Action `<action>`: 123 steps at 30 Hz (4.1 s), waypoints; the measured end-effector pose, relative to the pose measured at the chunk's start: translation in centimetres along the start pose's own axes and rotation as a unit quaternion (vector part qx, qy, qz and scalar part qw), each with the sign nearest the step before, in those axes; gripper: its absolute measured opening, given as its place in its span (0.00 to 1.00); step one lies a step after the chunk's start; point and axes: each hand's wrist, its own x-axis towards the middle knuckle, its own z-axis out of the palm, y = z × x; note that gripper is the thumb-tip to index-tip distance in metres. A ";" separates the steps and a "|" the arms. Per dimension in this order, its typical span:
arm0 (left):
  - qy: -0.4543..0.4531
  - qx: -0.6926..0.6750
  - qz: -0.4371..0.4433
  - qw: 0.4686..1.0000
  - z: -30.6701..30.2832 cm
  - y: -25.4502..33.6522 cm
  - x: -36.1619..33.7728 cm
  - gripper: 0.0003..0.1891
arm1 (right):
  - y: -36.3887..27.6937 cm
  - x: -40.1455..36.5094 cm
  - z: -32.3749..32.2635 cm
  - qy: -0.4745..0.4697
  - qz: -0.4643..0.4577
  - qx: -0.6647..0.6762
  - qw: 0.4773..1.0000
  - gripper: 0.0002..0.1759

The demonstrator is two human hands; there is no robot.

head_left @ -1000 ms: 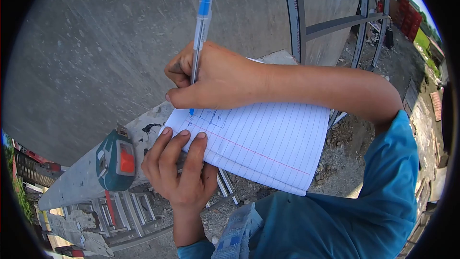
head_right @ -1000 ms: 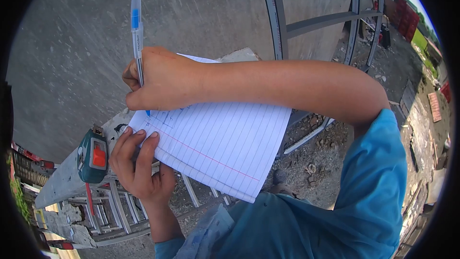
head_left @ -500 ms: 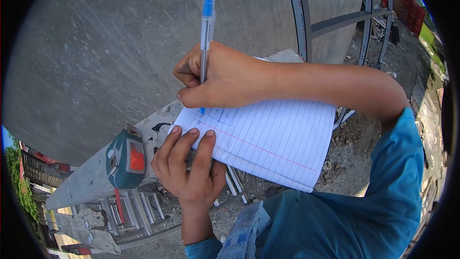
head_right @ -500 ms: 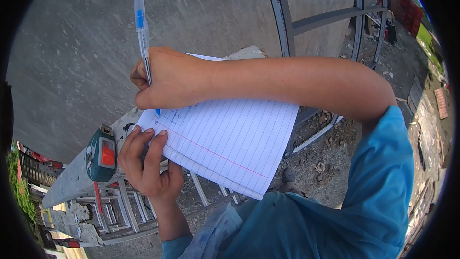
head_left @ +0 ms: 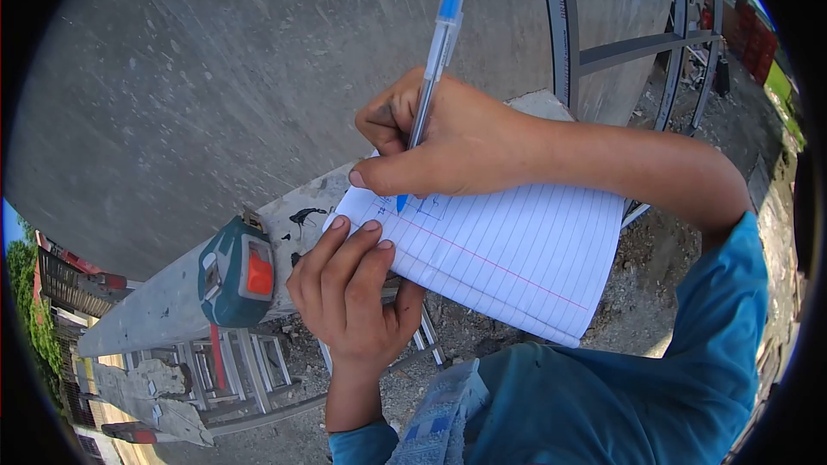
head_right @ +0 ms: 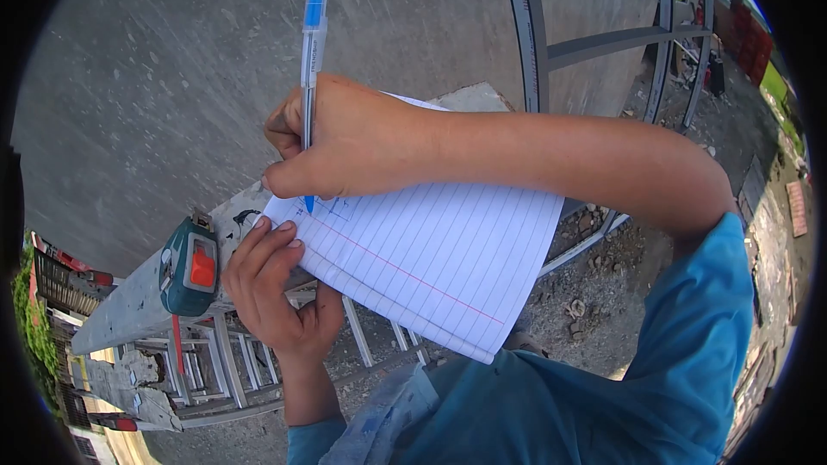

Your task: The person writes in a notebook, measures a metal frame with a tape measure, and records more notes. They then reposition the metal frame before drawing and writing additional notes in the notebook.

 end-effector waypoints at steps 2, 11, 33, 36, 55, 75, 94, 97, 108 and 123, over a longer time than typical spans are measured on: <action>0.002 -0.005 0.002 1.000 0.1 -0.1 -0.1 0.16 | 0.1 -0.1 0.1 -0.001 -0.006 -0.007 1.000 0.24; -0.010 0.004 0.007 1.000 -0.1 -0.1 0.0 0.15 | -0.4 -0.3 0.0 -0.010 -0.019 -0.036 0.999 0.23; -0.008 0.003 0.008 1.000 -0.2 -0.1 0.1 0.13 | 0.1 -0.3 0.2 0.034 -0.023 -0.055 0.998 0.22; -0.006 0.000 0.008 1.000 -0.1 0.0 0.1 0.13 | 0.2 -0.3 0.2 0.037 -0.020 -0.055 0.998 0.22; -0.007 0.000 0.002 1.000 -0.1 0.1 0.1 0.13 | -0.3 -0.4 -0.3 0.020 0.004 -0.084 0.996 0.16; -0.018 -0.012 0.009 1.000 -0.5 0.1 0.4 0.16 | -0.9 -1.9 -0.1 0.001 0.005 -0.020 1.000 0.23; -0.016 0.002 0.011 1.000 -0.4 0.2 0.3 0.14 | -0.7 -2.1 0.0 0.026 -0.013 -0.046 0.999 0.21; -0.019 -0.001 0.010 1.000 -0.4 0.2 0.4 0.15 | -0.9 -2.2 -0.1 0.035 -0.008 -0.021 0.999 0.22; 0.000 -0.005 0.006 1.000 -0.1 0.1 0.3 0.13 | -0.6 -2.0 0.0 0.047 -0.005 -0.077 0.996 0.22; 0.004 -0.013 0.011 1.000 -0.1 0.0 0.1 0.15 | -0.4 -2.1 -0.1 0.036 -0.009 -0.043 0.998 0.20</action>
